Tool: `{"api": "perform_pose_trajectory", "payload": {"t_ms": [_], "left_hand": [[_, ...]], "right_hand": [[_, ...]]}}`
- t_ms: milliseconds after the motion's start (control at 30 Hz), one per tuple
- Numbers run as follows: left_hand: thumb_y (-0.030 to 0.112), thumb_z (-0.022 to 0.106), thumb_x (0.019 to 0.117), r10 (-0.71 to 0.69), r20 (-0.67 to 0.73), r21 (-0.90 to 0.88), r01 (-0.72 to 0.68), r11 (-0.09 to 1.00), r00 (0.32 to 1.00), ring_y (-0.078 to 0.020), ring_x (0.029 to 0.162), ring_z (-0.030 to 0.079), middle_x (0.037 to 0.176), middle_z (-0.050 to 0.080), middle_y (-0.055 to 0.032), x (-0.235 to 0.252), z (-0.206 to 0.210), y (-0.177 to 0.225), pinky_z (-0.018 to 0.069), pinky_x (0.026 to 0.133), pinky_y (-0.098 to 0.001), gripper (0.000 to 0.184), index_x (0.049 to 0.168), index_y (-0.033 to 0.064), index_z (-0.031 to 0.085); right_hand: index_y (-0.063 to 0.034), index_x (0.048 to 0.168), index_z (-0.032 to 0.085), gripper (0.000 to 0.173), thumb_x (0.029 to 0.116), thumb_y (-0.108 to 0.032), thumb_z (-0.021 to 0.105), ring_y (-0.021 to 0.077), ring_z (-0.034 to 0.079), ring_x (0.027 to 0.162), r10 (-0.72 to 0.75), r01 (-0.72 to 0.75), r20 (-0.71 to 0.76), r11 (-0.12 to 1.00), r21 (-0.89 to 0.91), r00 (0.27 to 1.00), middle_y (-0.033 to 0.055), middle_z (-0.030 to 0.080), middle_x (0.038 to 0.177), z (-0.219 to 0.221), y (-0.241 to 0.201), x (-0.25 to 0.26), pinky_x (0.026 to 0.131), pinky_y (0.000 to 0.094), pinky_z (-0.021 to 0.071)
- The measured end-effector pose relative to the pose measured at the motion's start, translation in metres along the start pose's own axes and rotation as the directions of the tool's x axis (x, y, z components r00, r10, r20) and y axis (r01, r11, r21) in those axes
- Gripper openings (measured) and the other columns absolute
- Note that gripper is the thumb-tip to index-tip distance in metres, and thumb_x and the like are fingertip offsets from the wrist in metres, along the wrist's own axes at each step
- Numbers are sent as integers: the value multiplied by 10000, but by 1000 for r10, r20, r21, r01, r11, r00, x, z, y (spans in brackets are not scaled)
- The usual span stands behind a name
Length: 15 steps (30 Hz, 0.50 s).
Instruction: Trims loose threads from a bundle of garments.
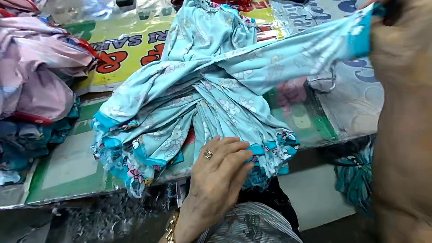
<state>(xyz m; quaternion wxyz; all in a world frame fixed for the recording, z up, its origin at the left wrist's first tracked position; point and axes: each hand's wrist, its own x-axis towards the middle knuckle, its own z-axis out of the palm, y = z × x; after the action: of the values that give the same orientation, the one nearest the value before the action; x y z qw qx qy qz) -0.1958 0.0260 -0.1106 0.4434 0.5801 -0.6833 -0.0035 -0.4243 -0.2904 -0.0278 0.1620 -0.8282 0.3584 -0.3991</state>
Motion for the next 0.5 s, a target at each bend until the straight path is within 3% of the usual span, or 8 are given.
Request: {"api": "perform_pose_trajectory", "payload": {"t_ms": [33,67,100,167,233,300,367,500], "left_hand": [[291,611,1040,13,11,34,-14,999,1000,-163,1239,638,1195,734,-22,0,4,0,462,1117,-421,183,1119,150,698],[299,607,1040,24,16,48,-25,999,1000,-167,1231,641,1205,729,-26,1,6,0,453,1117,-436,186,1128,159,692],[300,602,1041,34,10,46,-35,998,999,-169,1221,646,1209,728,-28,2,8,-1,452,1115,-442,185,1131,163,689],[310,584,1049,44,1,28,-44,999,999,-161,1213,648,1210,726,-20,3,10,-2,456,1110,-426,189,1129,168,681],[323,562,1058,55,7,-3,-55,998,998,-151,1214,645,1212,724,-13,7,12,-2,452,1113,-410,202,1125,169,674],[329,545,1064,65,38,-9,-65,998,997,-139,1203,648,1212,725,-14,12,16,0,444,1114,-405,220,1132,166,674],[355,541,1062,51,93,50,-56,997,994,-125,1125,679,1171,739,-20,17,20,2,450,1090,-420,265,1154,152,686],[510,517,1040,7,139,168,-30,985,990,-154,991,685,1066,747,-28,29,25,6,451,964,-441,435,1148,128,695]], "right_hand": [[57,1338,552,388,1006,-143,559,327,637,1055,93,-85,61,988,-128,994,256,635,1196,1,0,2,944,509,506],[81,1374,514,424,1009,-128,570,437,622,1077,140,-118,109,976,-184,984,331,605,1224,3,-1,-1,946,610,483],[78,1355,528,399,1020,-134,576,441,636,1040,137,-106,147,975,-197,980,328,615,1200,3,-8,-10,910,613,506],[30,1209,626,270,1009,-151,622,269,677,827,9,11,252,997,-80,968,199,680,1063,7,-27,-41,728,438,579],[-67,1111,676,269,896,-211,749,50,578,648,-179,102,376,971,216,909,32,671,973,20,-37,-79,546,204,509],[-109,1125,706,366,836,-301,822,37,569,709,-209,69,494,956,286,844,4,646,1018,38,-40,-112,584,209,500],[-93,1040,725,213,895,-242,763,104,653,792,-186,92,480,973,212,857,48,673,1032,53,-39,-135,655,299,571],[-57,939,694,131,979,-177,659,-20,610,796,-131,2,275,905,424,953,-17,651,915,55,-49,-147,691,121,529]]}}
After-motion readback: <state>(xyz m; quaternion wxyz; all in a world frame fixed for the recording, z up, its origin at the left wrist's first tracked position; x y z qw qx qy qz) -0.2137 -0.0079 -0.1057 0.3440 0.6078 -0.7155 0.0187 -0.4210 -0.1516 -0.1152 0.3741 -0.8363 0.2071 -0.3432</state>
